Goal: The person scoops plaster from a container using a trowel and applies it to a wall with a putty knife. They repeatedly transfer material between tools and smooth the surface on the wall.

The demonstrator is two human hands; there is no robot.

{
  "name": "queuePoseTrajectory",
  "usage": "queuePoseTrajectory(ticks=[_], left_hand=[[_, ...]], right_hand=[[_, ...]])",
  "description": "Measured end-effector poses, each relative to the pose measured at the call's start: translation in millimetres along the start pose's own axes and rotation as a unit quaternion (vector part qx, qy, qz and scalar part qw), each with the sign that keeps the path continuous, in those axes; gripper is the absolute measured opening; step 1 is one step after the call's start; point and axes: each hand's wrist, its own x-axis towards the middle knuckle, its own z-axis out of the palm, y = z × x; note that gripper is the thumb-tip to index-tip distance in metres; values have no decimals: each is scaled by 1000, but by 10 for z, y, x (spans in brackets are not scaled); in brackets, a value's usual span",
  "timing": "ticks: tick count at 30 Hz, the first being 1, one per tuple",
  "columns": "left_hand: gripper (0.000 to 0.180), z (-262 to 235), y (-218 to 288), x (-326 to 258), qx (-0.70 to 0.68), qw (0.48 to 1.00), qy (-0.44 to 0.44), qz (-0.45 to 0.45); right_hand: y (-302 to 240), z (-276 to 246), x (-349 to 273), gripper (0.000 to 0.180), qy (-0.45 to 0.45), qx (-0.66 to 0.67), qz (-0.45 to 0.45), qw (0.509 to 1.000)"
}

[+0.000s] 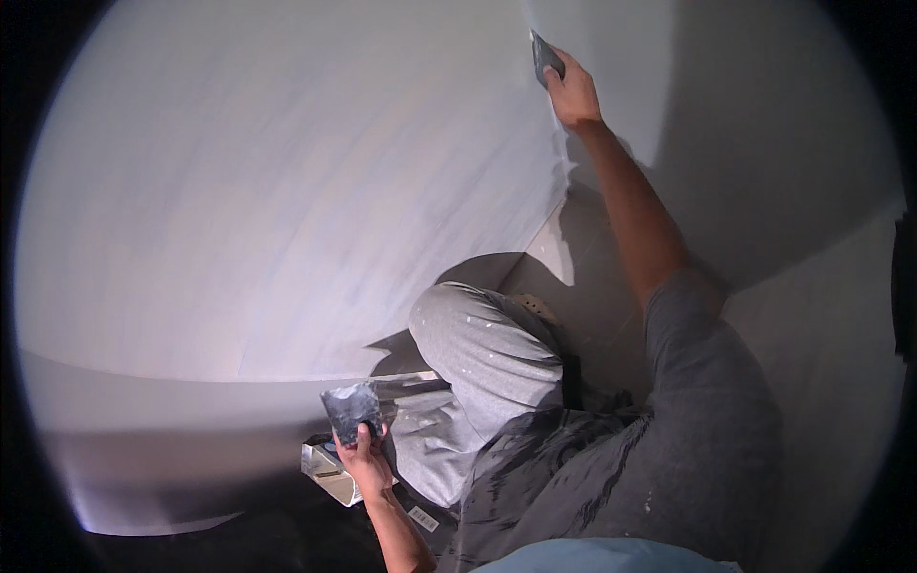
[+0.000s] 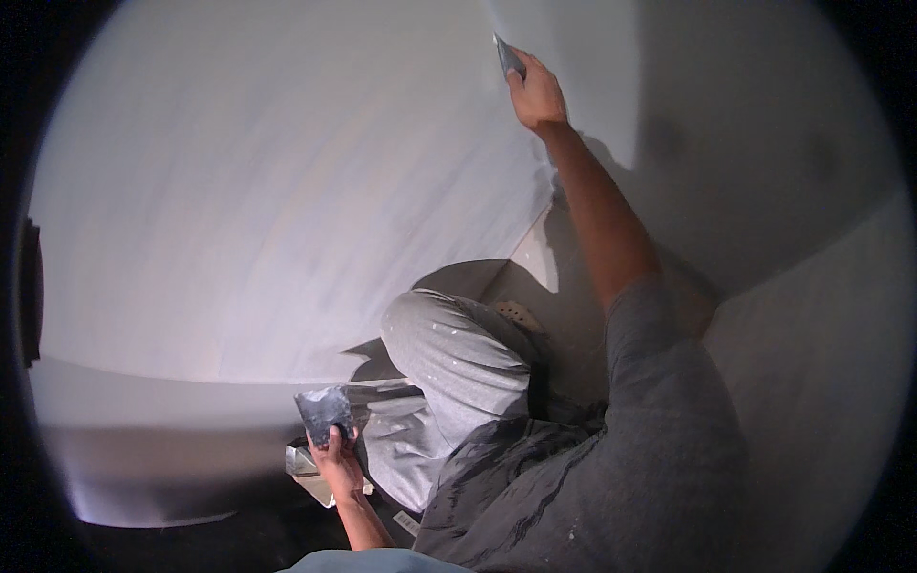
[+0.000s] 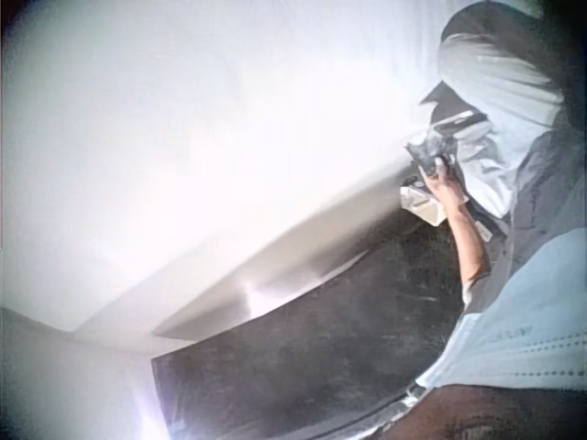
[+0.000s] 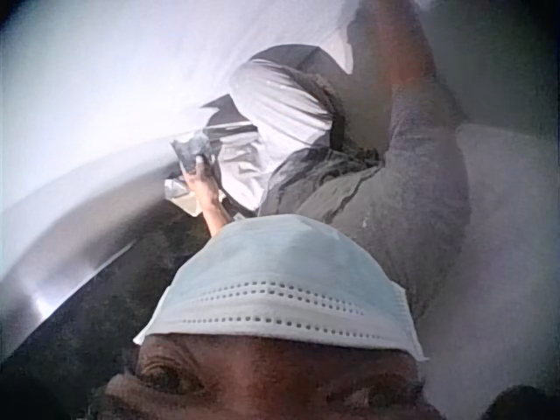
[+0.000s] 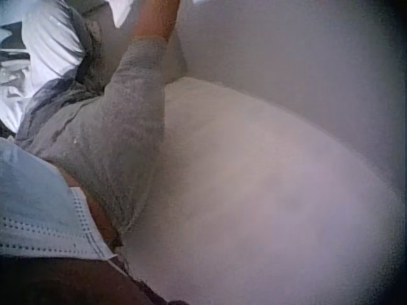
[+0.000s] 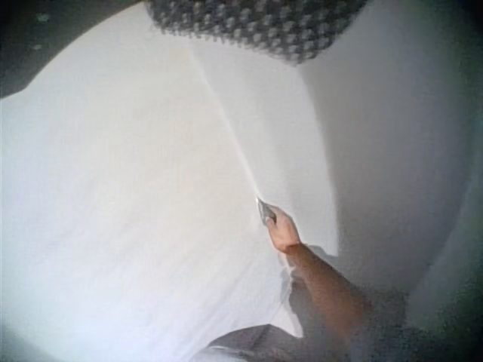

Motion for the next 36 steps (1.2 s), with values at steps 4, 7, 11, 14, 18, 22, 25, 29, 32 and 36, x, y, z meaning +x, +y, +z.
queuePoseTrajectory(ticks=[4, 7, 11, 14, 18, 22, 25, 29, 32, 36], left_hand=[[37, -115, -32, -12, -21, 1000, 10, -13], [46, -130, -39, 0, -12, 1000, 10, -20], [37, -98, -38, 7, -6, 1000, 8, -15], [38, -95, -32, -20, 0, 1000, 16, -17], [42, -96, -28, -19, 2, 1000, 15, -22], [45, -79, 16, -44, 2, 1000, 13, -27], [47, -70, 34, -45, 4, 1000, 9, -29], [45, -36, 54, -22, 14, 999, 2, -31], [41, -73, 33, -23, 18, 999, 1, -29], [41, -55, 14, -19, 11, 1000, -5, -24]], right_hand=[[28, 26, 218, 44, 4, -48, -56, 997], [42, 84, 292, 44, 2, -72, -53, 996], [113, 174, 346, 44, 13, -89, -47, 995], [47, 265, 311, 46, 1, -111, -27, 993], [111, 335, 295, 51, -9, -71, -24, 997], [-95, 492, 52, 56, -13, -63, -24, 998], [-420, 617, -256, 61, -24, -46, -15, 999], [-816, 719, -675, 72, -38, -33, -18, 999], [-1132, 808, -986, 79, -53, 13, -11, 998], [-1456, 928, -1371, 84, -50, 62, -37, 996]])
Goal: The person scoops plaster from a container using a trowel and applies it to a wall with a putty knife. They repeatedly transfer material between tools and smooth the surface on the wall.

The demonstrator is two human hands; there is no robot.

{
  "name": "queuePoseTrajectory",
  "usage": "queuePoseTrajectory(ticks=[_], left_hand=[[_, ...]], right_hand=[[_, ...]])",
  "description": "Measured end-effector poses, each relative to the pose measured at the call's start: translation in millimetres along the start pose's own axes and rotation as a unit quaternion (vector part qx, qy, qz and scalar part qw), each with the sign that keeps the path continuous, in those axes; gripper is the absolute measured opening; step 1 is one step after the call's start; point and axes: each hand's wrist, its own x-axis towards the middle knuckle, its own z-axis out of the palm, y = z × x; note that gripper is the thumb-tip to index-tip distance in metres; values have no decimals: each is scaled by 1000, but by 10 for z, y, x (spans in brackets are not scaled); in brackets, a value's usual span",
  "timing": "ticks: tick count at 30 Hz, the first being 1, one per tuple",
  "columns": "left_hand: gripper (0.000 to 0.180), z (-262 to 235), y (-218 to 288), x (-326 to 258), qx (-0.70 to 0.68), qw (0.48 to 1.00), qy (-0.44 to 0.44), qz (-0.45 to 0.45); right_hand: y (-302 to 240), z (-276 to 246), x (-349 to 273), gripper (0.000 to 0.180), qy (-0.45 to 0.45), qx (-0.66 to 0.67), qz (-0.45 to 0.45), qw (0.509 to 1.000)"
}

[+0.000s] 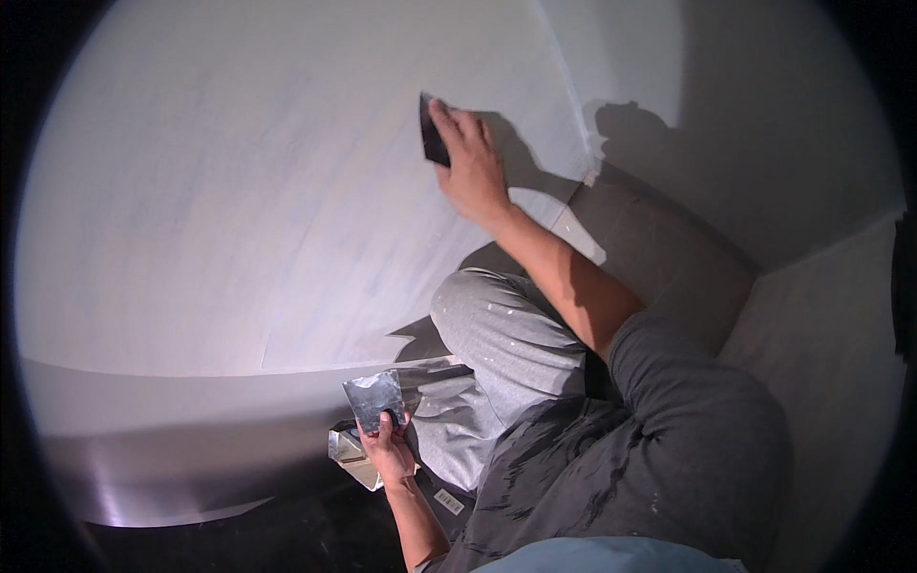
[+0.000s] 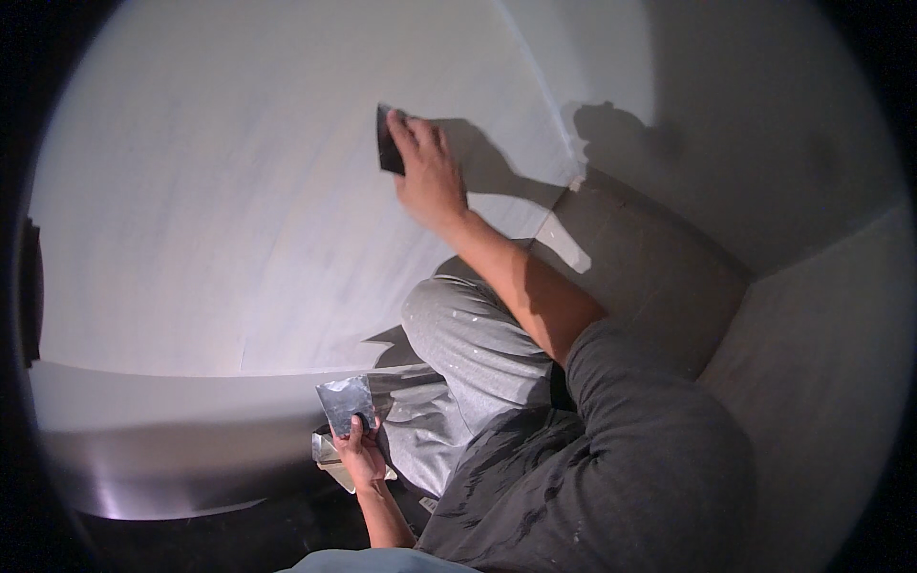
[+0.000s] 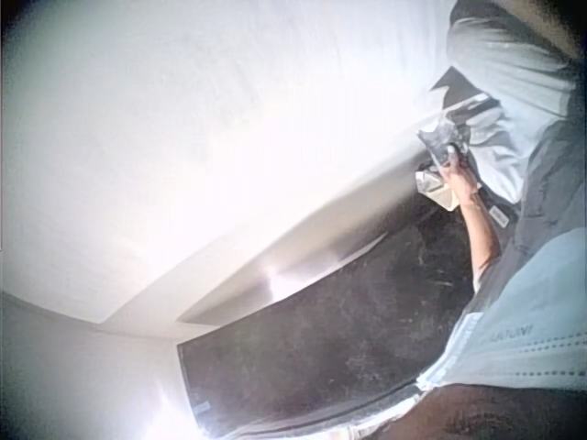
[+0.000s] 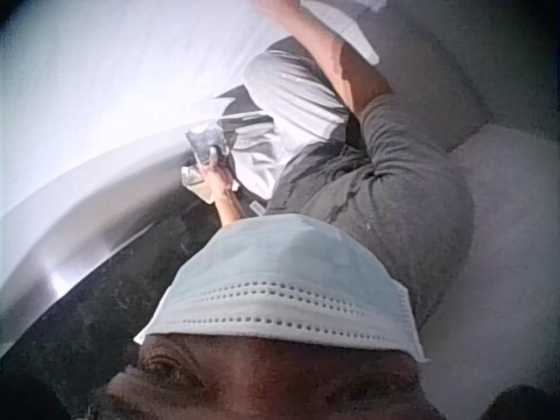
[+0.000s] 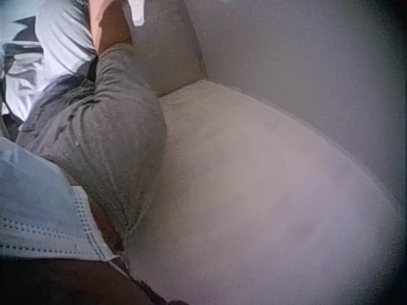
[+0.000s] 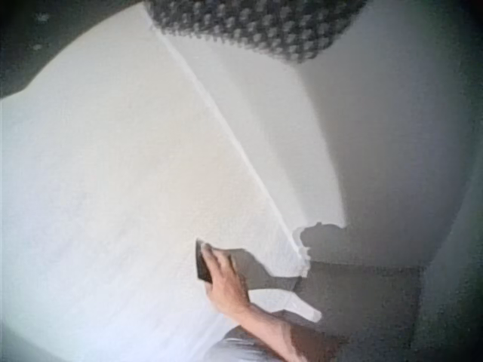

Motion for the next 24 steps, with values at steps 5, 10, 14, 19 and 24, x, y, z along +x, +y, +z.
queuePoseTrajectory(ticks=[5, 10, 14, 19, 24], left_hand=[[41, 38, 13, -2, 0, 1000, 0, 1], [43, 2, 2, 6, 18, 1000, -4, -1], [45, 42, 56, -12, 19, 1000, -7, 5], [48, -68, -40, -3, -16, 1000, 14, -11], [49, -83, -41, -7, -15, 1000, 15, -16]], right_hand=[[-322, 239, -371, 91, -49, -1, 2, 999], [-445, 246, -589, 83, -118, -8, -24, 993], [189, -150, -385, 58, -76, 45, -117, 989], [1257, -872, 944, 39, 116, -101, 28, 988], [1625, -1032, 1607, 41, 98, -115, 37, 988]])
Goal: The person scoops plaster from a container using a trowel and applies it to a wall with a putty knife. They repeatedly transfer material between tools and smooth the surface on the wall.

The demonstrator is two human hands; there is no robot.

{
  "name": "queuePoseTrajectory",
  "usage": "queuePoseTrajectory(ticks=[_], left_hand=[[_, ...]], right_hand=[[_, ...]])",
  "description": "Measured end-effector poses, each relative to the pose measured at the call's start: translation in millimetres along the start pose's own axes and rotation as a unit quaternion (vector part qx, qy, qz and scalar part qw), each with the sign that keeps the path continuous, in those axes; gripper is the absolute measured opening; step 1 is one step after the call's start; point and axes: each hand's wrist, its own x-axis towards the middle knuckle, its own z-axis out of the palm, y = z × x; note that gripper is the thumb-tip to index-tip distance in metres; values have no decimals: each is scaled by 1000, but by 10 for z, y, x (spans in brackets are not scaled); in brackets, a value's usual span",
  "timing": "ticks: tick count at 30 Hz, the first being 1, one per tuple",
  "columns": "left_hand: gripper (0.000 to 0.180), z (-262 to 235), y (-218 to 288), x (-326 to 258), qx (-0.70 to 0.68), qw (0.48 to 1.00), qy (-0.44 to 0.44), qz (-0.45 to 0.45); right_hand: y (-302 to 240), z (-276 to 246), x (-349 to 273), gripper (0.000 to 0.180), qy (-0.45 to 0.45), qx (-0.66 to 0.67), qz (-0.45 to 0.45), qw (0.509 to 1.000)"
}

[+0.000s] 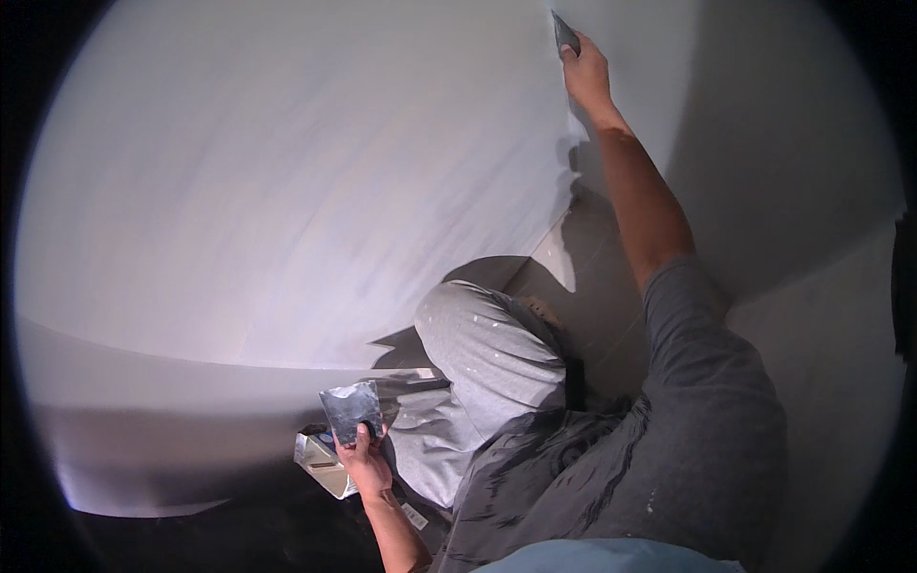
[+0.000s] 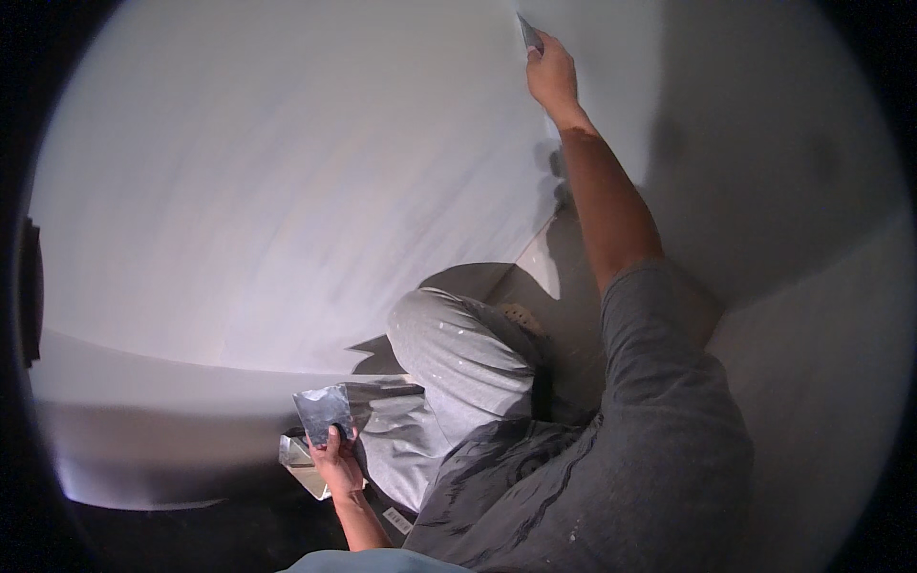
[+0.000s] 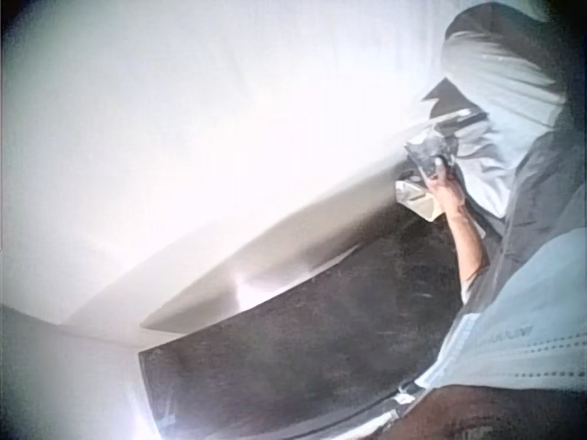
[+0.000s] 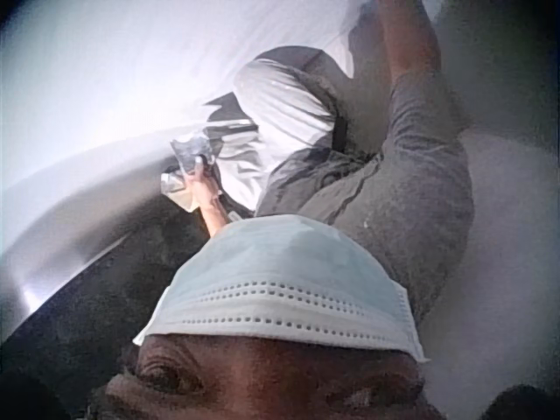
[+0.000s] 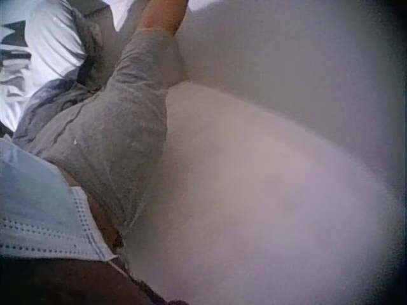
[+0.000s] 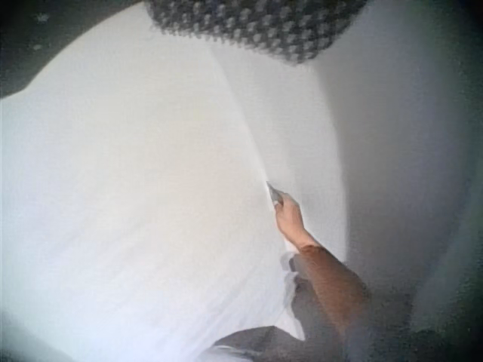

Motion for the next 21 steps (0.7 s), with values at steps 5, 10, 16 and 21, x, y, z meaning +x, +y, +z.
queuePoseTrajectory(ticks=[5, 10, 16, 21], left_hand=[[47, 29, 5, 2, -7, 1000, 23, -2], [44, 41, -25, 22, -30, 999, 33, 5], [46, 337, 183, -21, -167, 984, 49, -46], [21, 539, 174, 62, -293, 942, 94, -131]], right_hand=[[-4, 148, -139, 46, -23, -5, -43, 999], [-567, 342, -952, 57, -76, 48, -56, 994], [-1667, 378, -2284, 78, -171, 97, -92, 976], [-2112, 275, -3074, 67, -359, 102, -161, 914]])
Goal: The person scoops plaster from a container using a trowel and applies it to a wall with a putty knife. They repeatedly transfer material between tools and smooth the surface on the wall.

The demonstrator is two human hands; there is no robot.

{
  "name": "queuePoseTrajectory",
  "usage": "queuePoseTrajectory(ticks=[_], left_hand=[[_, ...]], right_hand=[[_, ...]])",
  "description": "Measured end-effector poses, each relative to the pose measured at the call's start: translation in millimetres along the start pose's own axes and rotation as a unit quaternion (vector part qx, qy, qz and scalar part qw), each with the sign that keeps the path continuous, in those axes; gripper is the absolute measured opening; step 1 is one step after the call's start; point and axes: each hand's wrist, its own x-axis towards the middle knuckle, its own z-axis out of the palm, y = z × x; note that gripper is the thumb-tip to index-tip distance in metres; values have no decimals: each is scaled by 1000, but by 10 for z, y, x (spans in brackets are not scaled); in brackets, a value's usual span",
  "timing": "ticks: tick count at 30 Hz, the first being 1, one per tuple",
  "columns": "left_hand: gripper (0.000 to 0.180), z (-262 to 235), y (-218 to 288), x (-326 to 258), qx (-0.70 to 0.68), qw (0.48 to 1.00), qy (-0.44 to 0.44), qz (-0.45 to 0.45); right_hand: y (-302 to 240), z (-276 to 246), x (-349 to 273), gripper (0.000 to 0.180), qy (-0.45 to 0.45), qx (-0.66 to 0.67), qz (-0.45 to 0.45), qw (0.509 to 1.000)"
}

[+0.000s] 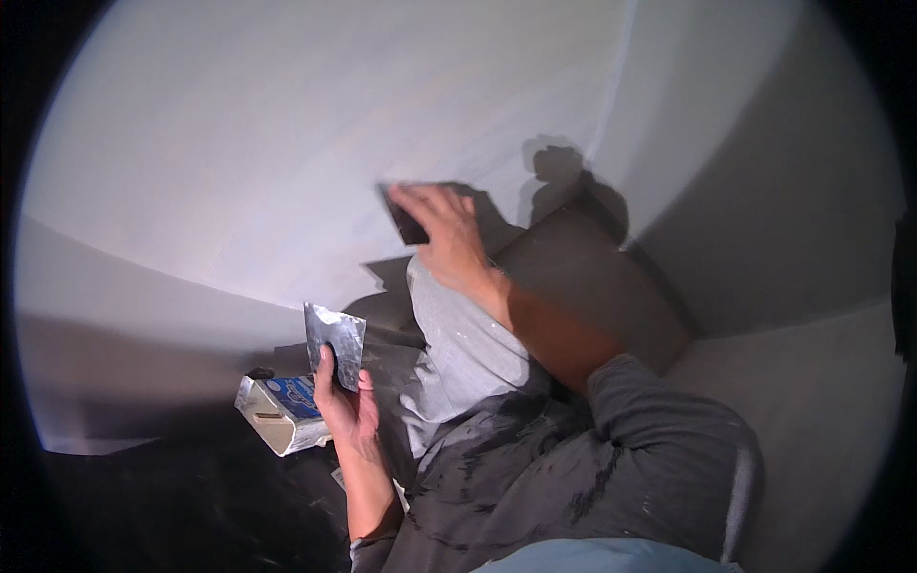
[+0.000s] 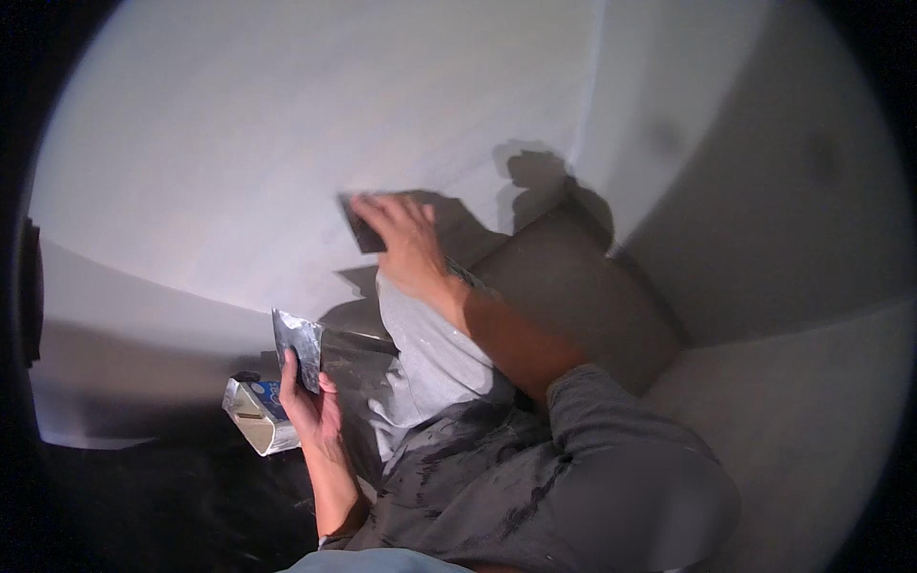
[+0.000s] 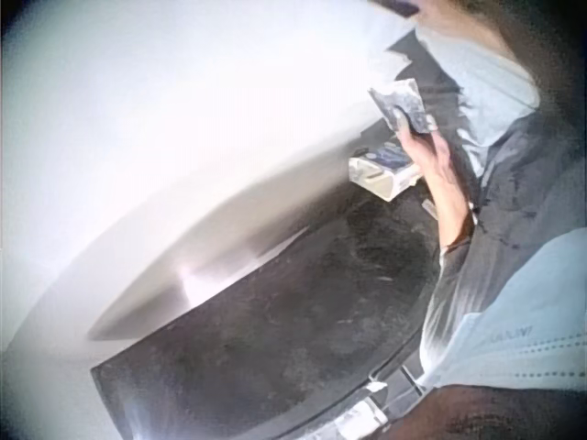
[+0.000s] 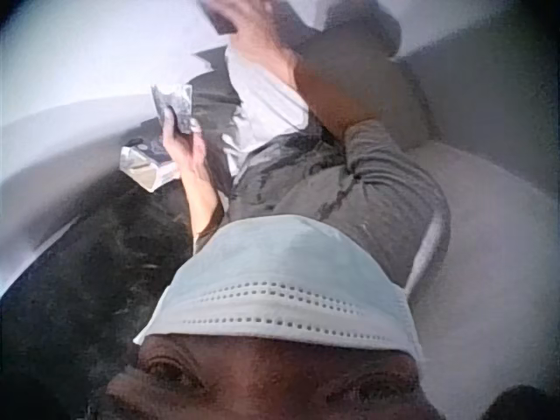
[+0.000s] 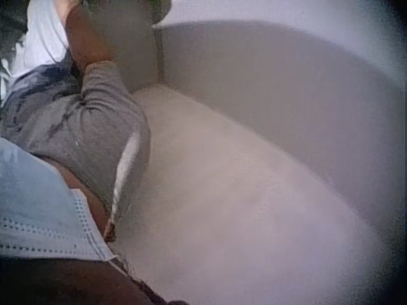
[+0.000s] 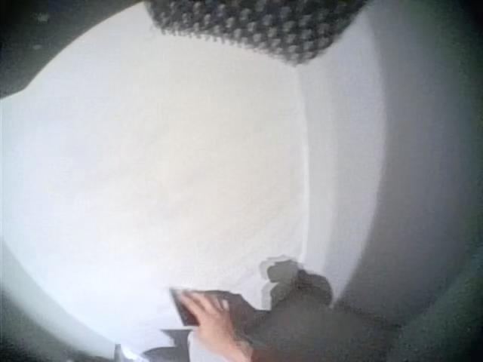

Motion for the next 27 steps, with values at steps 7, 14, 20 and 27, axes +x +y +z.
queuePoseTrajectory(ticks=[7, 14, 20, 27], left_hand=[[28, 225, 46, -127, -167, 982, -79, -39], [39, 133, 311, -320, -162, 975, -147, 46], [44, -291, 615, -435, -56, 965, -51, 249], [34, -904, 736, -765, 275, 800, 210, 490]], right_hand=[[-770, -50, -337, 42, 52, 299, -132, 944], [-1088, 224, -445, 57, -138, 245, -189, 941], [-1157, 533, -475, 50, -158, 226, -249, 928], [-2032, 563, -769, 68, -321, 32, -372, 870]])
